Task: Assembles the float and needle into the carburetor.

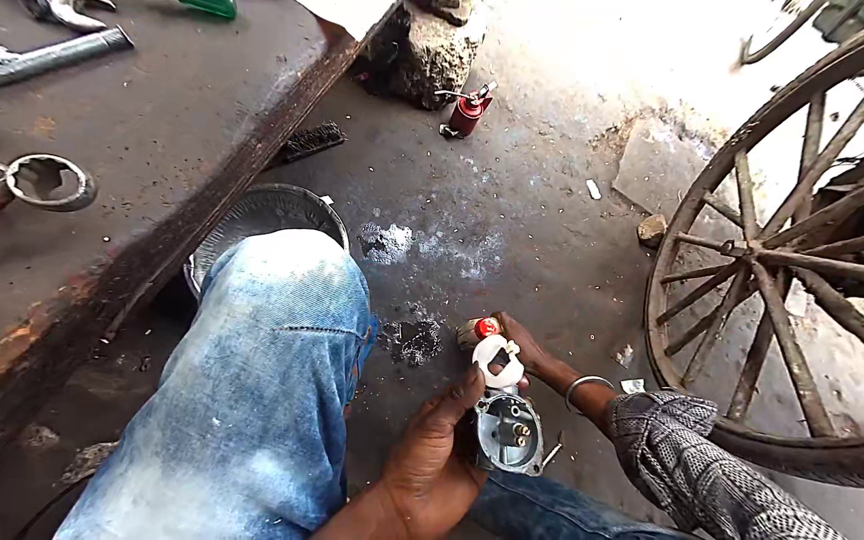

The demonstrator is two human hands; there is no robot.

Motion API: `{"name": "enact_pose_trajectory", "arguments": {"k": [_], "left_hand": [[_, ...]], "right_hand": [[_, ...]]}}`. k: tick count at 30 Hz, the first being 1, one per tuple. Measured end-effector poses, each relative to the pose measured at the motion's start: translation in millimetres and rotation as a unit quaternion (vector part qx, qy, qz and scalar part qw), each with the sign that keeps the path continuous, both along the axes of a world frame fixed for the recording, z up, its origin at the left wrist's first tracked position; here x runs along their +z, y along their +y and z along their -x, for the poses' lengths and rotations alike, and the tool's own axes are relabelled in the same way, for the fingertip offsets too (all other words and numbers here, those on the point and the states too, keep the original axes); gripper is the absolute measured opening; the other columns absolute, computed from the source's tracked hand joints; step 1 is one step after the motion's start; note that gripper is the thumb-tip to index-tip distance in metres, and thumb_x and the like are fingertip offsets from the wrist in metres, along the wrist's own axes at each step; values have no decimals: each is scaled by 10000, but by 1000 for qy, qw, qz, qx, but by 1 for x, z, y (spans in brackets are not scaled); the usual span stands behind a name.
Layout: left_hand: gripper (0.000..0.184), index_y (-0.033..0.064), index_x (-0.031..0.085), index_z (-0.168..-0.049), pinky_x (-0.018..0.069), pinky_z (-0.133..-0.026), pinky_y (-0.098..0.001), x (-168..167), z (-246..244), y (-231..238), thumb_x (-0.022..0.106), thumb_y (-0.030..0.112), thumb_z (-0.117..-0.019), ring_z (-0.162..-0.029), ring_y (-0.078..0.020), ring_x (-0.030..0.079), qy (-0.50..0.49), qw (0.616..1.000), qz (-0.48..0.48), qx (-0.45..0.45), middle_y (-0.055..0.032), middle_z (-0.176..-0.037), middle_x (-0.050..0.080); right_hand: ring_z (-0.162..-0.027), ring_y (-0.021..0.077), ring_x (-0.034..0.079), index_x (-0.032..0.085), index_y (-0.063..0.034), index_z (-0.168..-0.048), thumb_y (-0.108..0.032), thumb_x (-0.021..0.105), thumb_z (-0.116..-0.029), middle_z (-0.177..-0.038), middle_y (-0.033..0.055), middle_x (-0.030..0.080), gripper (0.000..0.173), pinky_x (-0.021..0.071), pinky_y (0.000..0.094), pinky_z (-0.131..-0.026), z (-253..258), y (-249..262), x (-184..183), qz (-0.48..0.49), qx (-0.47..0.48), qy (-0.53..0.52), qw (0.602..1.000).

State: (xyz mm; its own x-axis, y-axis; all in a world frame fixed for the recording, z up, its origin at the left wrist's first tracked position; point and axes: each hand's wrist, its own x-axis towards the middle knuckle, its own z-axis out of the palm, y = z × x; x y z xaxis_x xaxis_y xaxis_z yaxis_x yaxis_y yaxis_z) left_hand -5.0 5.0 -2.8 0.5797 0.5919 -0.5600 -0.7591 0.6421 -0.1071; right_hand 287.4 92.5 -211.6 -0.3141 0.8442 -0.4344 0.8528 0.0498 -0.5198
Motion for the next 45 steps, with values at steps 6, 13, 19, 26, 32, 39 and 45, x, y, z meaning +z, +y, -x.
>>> {"name": "enact_pose_trajectory", "arguments": {"k": [6,13,19,26,32,39,45], "left_hand": [[325,0,610,-1220,578,-941,-437,1,-5,3,442,246,-1092,-1093,-298,688,-26,999,18,-5,-217,-1216,670],[404,54,585,-1297,547,-986,-426,2,-17,26,478,373,-1072,-1140,-279,659,-78,997,18,11,-179,-1259,649],[374,77,605,-1303,555,-969,-413,-3,-20,38,522,346,-1057,-1126,-266,667,-36,999,13,17,-165,-1259,654],[382,68,622,-1296,550,-975,-414,-5,-20,36,538,347,-1051,-1131,-263,664,-22,1000,19,-7,-162,-1263,656],[376,71,627,-1277,557,-962,-409,-4,-20,34,542,356,-1048,-1102,-253,671,-31,999,17,-17,-152,-1216,666],[376,76,629,-1265,562,-950,-403,-3,-20,33,562,366,-1037,-1086,-248,676,-27,999,23,-26,-147,-1195,671],[397,90,624,-1297,556,-962,-419,-5,-22,32,568,382,-1033,-1111,-253,669,-12,999,29,-35,-143,-1230,666]], "right_hand": [[-1153,380,660,516,-45,-1470,-62,863,-760,-1310,220,652,790,513,591,-1001,7,29,79,-28,-6,68,997],[-1154,218,674,657,-181,-1368,-272,883,-727,-1277,66,693,686,546,480,-1003,11,104,249,-151,218,13,964],[-951,280,694,652,-353,-1372,-316,787,-778,-1220,-53,701,610,555,550,-662,50,114,339,-241,378,-216,867],[-872,248,662,682,-324,-1351,-261,800,-708,-1088,-46,722,656,519,476,-684,70,104,354,-242,443,-226,833],[-873,209,675,665,-352,-1362,-386,737,-735,-1090,-69,715,633,541,452,-664,69,100,358,-227,452,-211,836],[-901,200,695,676,-322,-1354,-374,766,-737,-1126,-73,719,625,575,462,-714,57,96,359,-195,443,-177,857],[-963,174,696,663,-322,-1376,-444,665,-810,-1176,-79,712,579,590,439,-772,45,99,356,-189,433,-138,871]]}}
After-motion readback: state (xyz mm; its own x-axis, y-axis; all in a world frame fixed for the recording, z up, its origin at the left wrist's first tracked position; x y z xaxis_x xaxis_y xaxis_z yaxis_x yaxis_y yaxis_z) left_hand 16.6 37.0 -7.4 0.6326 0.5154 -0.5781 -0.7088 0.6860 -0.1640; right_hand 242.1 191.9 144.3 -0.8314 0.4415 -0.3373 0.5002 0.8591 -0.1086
